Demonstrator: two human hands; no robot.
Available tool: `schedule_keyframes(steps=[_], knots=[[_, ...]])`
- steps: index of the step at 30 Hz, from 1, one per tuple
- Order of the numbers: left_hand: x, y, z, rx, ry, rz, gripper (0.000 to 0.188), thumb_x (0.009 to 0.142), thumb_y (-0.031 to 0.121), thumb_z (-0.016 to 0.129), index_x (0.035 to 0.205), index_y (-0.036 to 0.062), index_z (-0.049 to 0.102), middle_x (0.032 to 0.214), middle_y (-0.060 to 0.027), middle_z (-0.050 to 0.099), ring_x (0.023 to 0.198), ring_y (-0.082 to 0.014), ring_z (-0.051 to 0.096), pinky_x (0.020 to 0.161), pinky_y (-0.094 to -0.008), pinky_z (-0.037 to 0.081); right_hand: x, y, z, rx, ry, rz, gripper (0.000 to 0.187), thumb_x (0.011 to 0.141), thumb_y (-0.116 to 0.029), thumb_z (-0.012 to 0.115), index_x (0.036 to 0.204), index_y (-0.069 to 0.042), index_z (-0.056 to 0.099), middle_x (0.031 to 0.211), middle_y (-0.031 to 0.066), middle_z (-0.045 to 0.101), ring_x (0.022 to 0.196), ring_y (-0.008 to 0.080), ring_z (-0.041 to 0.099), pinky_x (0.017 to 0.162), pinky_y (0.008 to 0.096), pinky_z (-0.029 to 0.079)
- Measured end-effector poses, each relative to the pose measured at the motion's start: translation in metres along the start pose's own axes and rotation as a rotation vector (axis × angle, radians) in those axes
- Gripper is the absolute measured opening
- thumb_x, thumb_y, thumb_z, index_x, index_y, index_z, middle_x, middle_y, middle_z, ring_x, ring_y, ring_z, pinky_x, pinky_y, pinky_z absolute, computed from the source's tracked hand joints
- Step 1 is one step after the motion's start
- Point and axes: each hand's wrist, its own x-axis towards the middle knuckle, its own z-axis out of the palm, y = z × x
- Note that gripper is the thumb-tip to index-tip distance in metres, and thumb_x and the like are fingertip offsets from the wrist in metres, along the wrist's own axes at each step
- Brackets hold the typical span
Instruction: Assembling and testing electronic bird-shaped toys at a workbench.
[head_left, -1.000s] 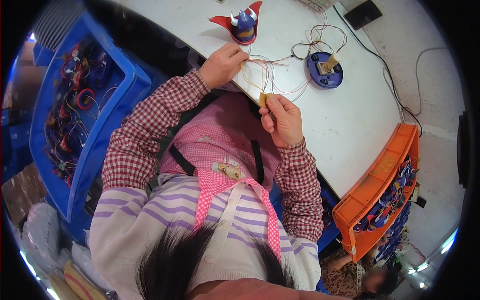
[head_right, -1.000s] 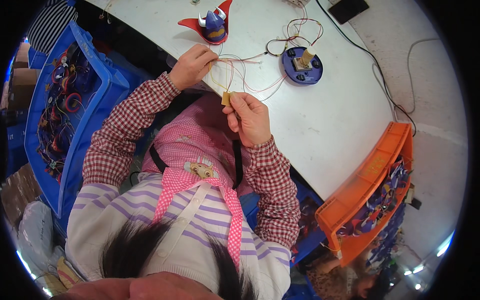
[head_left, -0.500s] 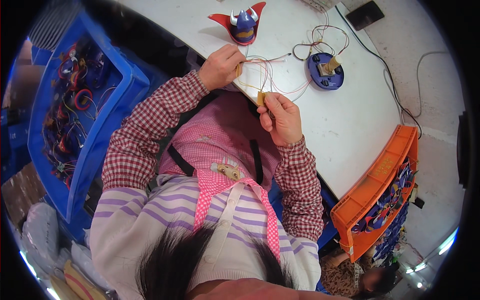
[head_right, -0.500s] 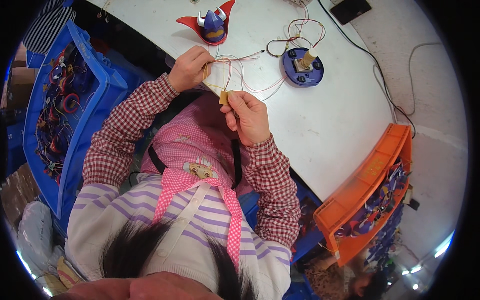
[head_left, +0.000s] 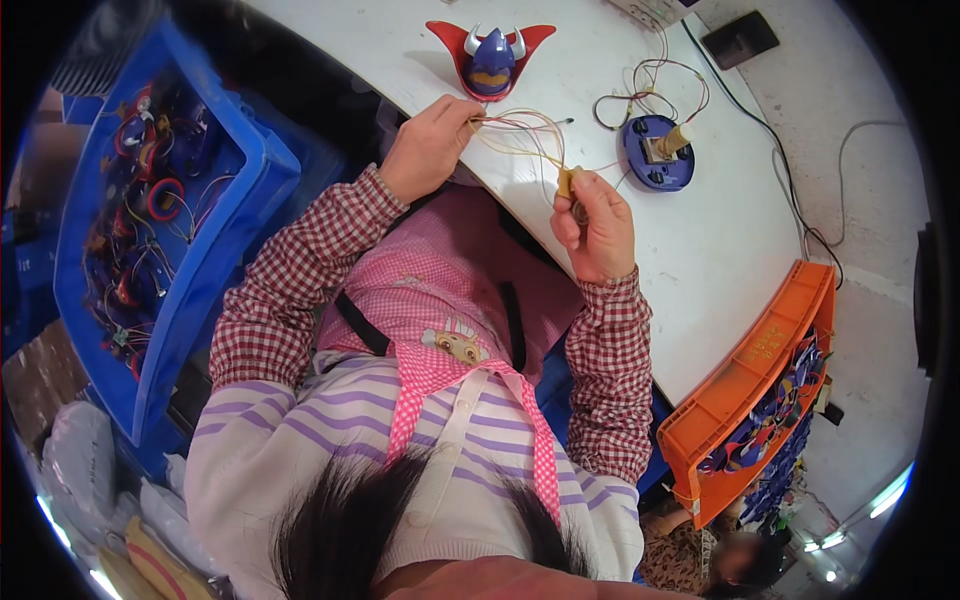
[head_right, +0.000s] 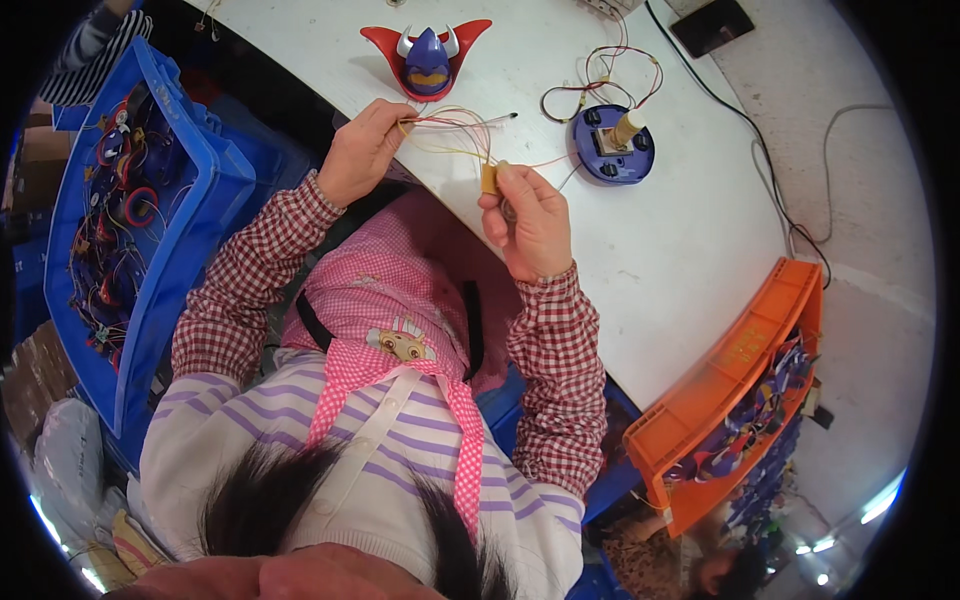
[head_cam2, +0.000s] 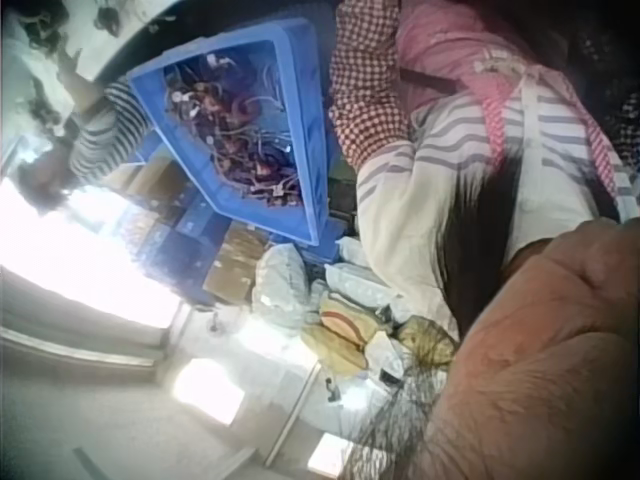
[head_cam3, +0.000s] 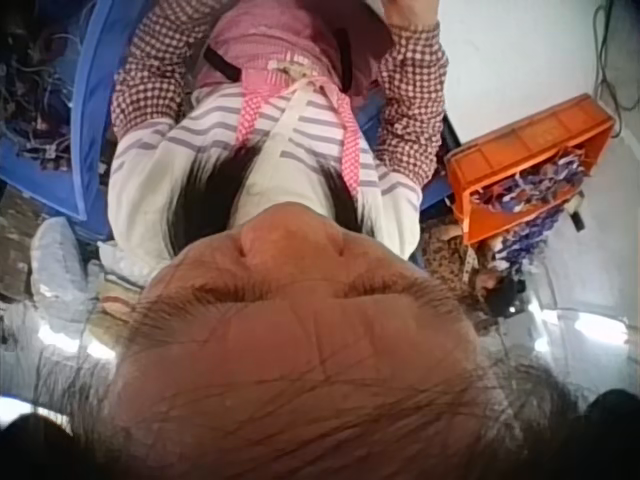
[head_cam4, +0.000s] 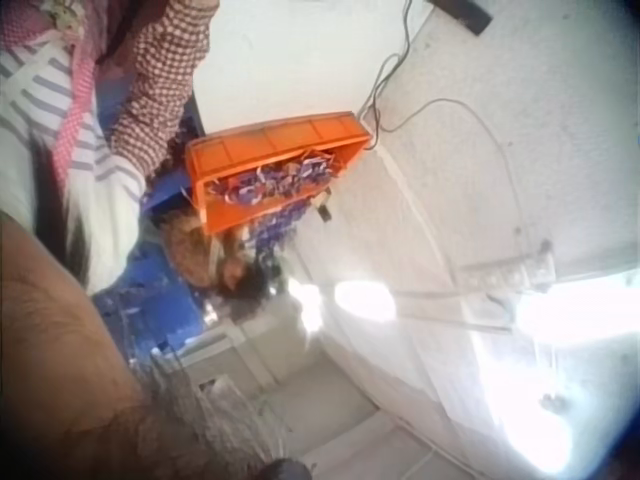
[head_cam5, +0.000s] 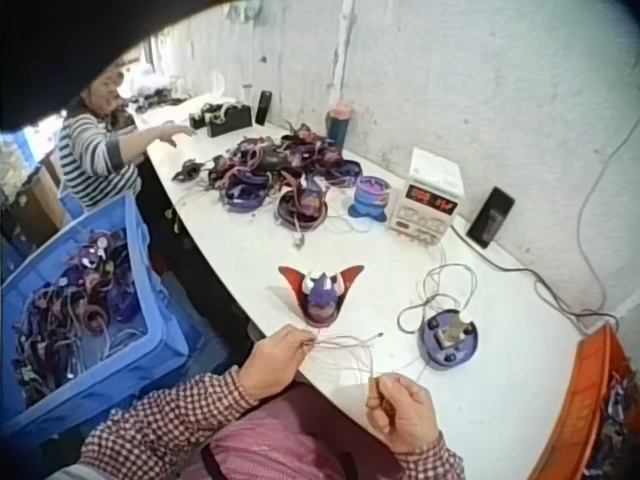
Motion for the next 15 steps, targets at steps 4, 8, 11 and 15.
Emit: schedule_keyframes(steps=[4, 8, 11, 15], knots=[[-0.005, -0.006, 0.002, -0.365, 0.006, -0.168, 0.018, 0.084, 0.0, 0.058, 0.102, -0.0035, 0.059, 0.088, -0.0088, 0.057, 0.071, -0.0134, 0.054, 0.064, -0.0206, 0.045, 0.014, -0.004, -0.006, 0.082, -0.006, 0.007, 0.02, 0.095, -0.018, 0.049, 0.095, 0.001, 0.055, 0.072, 0.0074, 0.058, 0.042, 0.0052, 0.038, 0.037, 0.016, 0.027], [-0.008, -0.012, 0.002, -0.666, -0.001, -0.304, 0.019, 0.083, 0.0, 0.059, 0.102, -0.0052, 0.059, 0.085, -0.0079, 0.058, 0.068, -0.0119, 0.055, 0.062, -0.0197, 0.045, 0.021, 0.0, -0.013, 0.156, -0.011, 0.037, 0.021, 0.095, -0.019, 0.047, 0.094, 0.001, 0.054, 0.071, 0.0064, 0.056, 0.042, 0.0042, 0.037, 0.036, 0.0157, 0.026], [-0.009, -0.012, 0.001, -0.739, -0.009, -0.342, 0.023, 0.085, -0.001, 0.059, 0.106, -0.0076, 0.056, 0.087, -0.0077, 0.058, 0.068, -0.0112, 0.055, 0.065, -0.0172, 0.046, 0.021, 0.005, -0.016, 0.173, 0.004, 0.053, 0.021, 0.096, -0.018, 0.045, 0.094, 0.001, 0.053, 0.071, 0.0056, 0.055, 0.042, 0.0033, 0.035, 0.035, 0.0154, 0.025], [-0.009, -0.012, 0.004, -0.621, 0.023, -0.279, 0.02, 0.085, -0.001, 0.058, 0.104, -0.0077, 0.057, 0.087, -0.0077, 0.058, 0.067, -0.0116, 0.055, 0.063, -0.0178, 0.046, 0.019, 0.011, -0.024, 0.176, 0.012, 0.075, 0.02, 0.096, -0.018, 0.046, 0.094, 0.001, 0.053, 0.071, 0.0052, 0.054, 0.042, 0.0035, 0.035, 0.035, 0.0153, 0.026]])
